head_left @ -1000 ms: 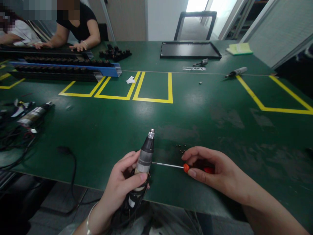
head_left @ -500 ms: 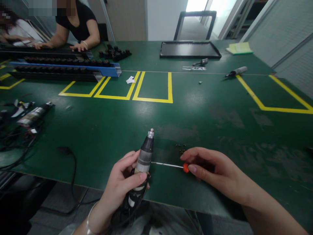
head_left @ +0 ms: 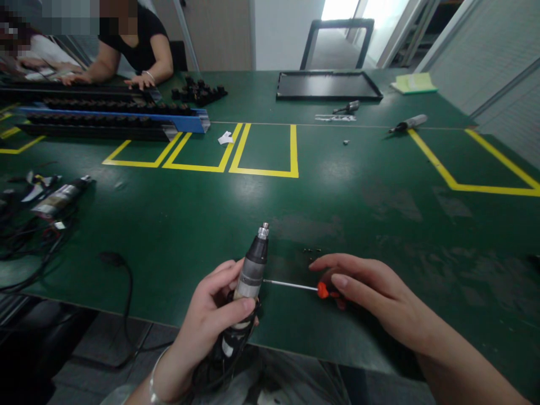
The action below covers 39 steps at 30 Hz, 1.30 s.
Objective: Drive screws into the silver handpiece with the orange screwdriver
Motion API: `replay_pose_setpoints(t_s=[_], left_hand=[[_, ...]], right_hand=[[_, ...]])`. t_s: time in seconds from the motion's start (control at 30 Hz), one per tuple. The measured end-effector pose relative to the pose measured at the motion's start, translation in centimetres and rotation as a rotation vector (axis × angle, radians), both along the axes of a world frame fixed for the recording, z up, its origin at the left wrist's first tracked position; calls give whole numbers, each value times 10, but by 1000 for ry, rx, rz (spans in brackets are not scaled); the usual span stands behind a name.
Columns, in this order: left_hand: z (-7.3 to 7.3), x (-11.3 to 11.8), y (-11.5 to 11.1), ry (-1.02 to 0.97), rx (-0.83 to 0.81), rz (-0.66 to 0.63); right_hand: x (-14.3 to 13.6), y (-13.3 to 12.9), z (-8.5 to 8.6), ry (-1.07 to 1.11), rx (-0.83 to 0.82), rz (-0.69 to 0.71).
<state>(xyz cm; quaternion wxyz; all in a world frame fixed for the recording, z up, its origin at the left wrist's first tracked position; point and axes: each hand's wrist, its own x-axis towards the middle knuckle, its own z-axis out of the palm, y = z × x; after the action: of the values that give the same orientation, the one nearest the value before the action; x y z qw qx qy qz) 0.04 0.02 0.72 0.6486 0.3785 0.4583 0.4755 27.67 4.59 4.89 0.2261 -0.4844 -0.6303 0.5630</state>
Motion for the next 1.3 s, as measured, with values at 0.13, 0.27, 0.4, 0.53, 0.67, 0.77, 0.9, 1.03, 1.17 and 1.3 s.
replay_pose_setpoints(t_s=[0.13, 0.27, 0.4, 0.53, 0.67, 0.77, 0.9, 1.03, 1.17, 1.3], left_hand=[[0, 0, 1, 9, -3, 5], [2, 1, 1, -6, -1, 2], [4, 2, 1, -11, -1, 9], [4, 3, 1, -14, -6, 16], [3, 3, 1, -16, -7, 9], [3, 2, 1, -7, -8, 1], [4, 2, 1, -1, -5, 3], [4, 2, 1, -4, -7, 20], [2, 2, 1, -3, -1, 18], [3, 1, 1, -2, 1, 2]], right_hand=[[-2, -1, 1, -5, -43, 1], [-2, -2, 3, -5, 20, 13], [-1, -2, 3, -35, 67, 5], [0, -1, 3, -38, 116, 15], [0, -1, 4, -39, 122, 22], [1, -1, 4, 17, 15, 20], [-1, -2, 4, 27, -104, 4], [-2, -1, 3, -2, -8, 8], [-1, 0, 3, -21, 51, 9], [-2, 0, 4, -64, 106, 24]])
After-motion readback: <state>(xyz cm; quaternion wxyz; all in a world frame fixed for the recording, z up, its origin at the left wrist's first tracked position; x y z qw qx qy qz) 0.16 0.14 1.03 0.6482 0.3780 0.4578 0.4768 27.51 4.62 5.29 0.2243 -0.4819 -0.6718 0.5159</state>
